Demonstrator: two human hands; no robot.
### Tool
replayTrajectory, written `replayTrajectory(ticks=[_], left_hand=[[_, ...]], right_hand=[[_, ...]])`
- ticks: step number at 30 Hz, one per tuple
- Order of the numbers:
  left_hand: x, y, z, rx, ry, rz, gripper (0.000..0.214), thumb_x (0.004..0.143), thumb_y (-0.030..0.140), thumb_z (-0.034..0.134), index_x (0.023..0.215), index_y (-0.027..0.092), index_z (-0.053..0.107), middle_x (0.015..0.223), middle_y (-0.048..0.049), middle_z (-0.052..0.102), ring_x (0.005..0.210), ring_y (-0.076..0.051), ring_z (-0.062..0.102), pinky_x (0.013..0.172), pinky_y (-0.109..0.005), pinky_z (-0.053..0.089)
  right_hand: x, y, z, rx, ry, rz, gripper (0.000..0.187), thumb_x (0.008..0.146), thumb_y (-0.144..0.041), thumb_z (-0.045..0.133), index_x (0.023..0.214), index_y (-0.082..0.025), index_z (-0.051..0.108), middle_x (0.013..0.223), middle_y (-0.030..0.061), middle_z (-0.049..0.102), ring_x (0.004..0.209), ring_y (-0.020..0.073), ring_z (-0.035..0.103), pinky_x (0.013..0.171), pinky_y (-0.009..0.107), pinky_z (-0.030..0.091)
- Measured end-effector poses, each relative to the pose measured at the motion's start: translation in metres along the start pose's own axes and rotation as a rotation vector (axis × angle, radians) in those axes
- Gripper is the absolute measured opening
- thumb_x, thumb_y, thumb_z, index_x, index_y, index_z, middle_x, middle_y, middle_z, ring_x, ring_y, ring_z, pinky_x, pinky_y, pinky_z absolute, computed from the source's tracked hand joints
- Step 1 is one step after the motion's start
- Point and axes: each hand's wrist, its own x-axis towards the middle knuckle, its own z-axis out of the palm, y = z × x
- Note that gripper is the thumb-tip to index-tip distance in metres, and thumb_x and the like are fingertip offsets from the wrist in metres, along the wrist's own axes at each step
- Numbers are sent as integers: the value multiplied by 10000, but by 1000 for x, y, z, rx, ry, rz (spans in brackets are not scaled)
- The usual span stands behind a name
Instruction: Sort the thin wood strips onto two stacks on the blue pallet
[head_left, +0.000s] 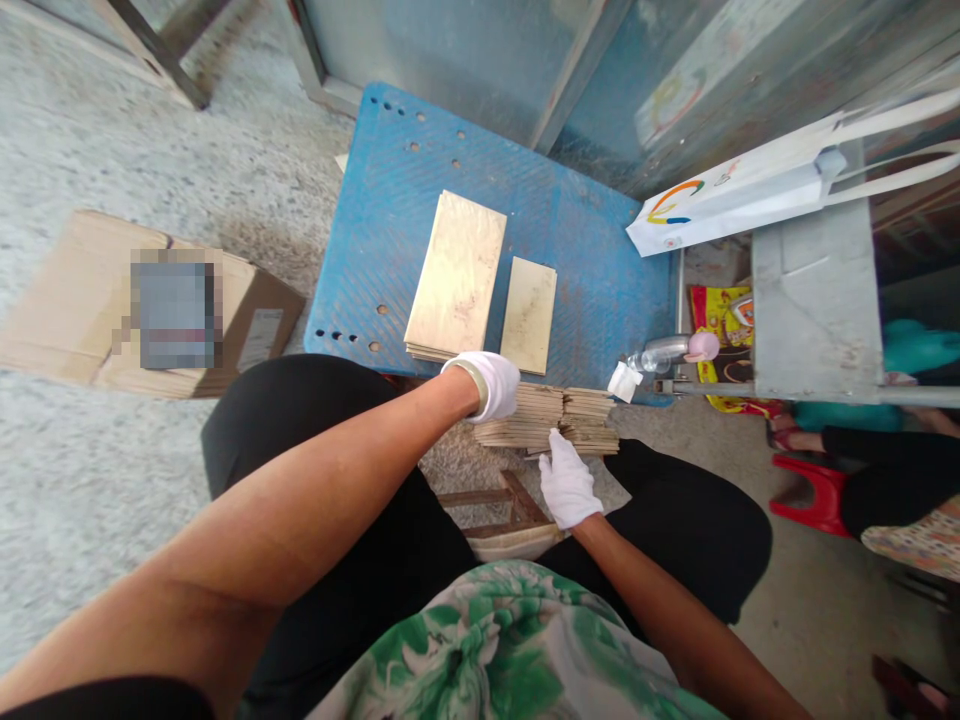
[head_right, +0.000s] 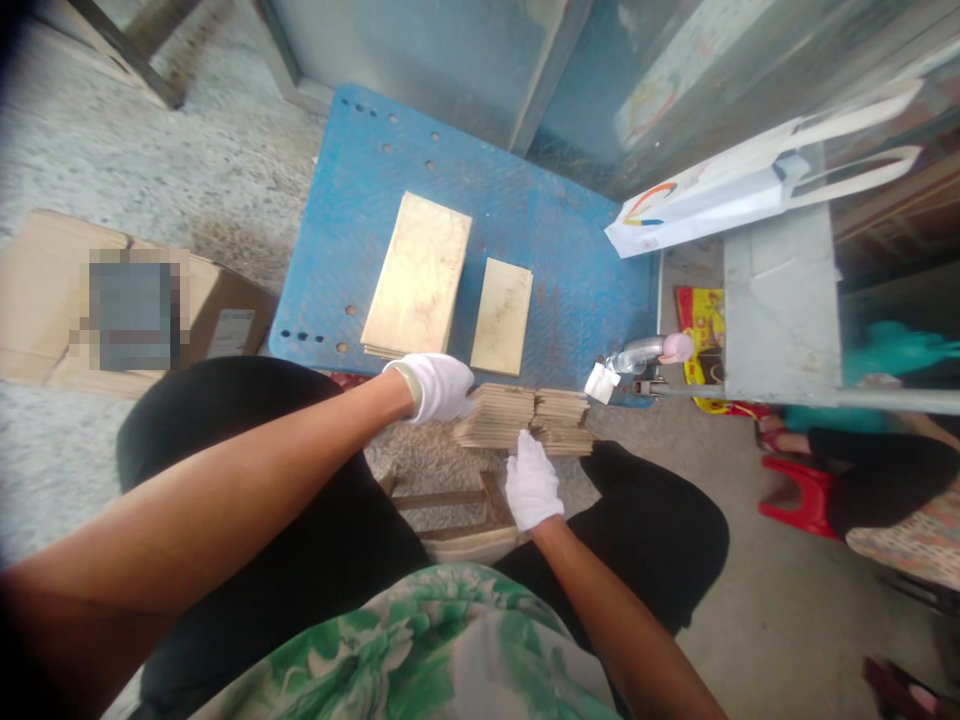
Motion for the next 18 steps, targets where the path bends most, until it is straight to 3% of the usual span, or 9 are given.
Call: replayTrajectory(ticks=[3,10,18], left_hand=[[2,0,1,-5,-7,-10,409,750,377,594,980,66,726,923,-213,707,980,-301,651,871,-332,487],[3,2,0,47,-38,-4,441,781,404,557,1015,66,716,936,-205,708,965,-292,652,863,-333,490],[4,3,-1,61,-61,-14,473,787,430,551,1050,69,706,957,-204,706,970,-297,645,858,-337,489]], right_hand=[[0,-1,-1,53,11,40,522,895,-266,377,1364,-51,456,1361,133,521,1290,223,447,1098,368,324],[5,-2,-11,146,-40,227,462,886,-264,453,1336,-181,515,1283,80,592,1177,210,550,1028,341,401],[3,1,-6,62,16,191,492,887,-272,488,1370,-181,459,1318,116,542,1155,249,553,974,352,413]])
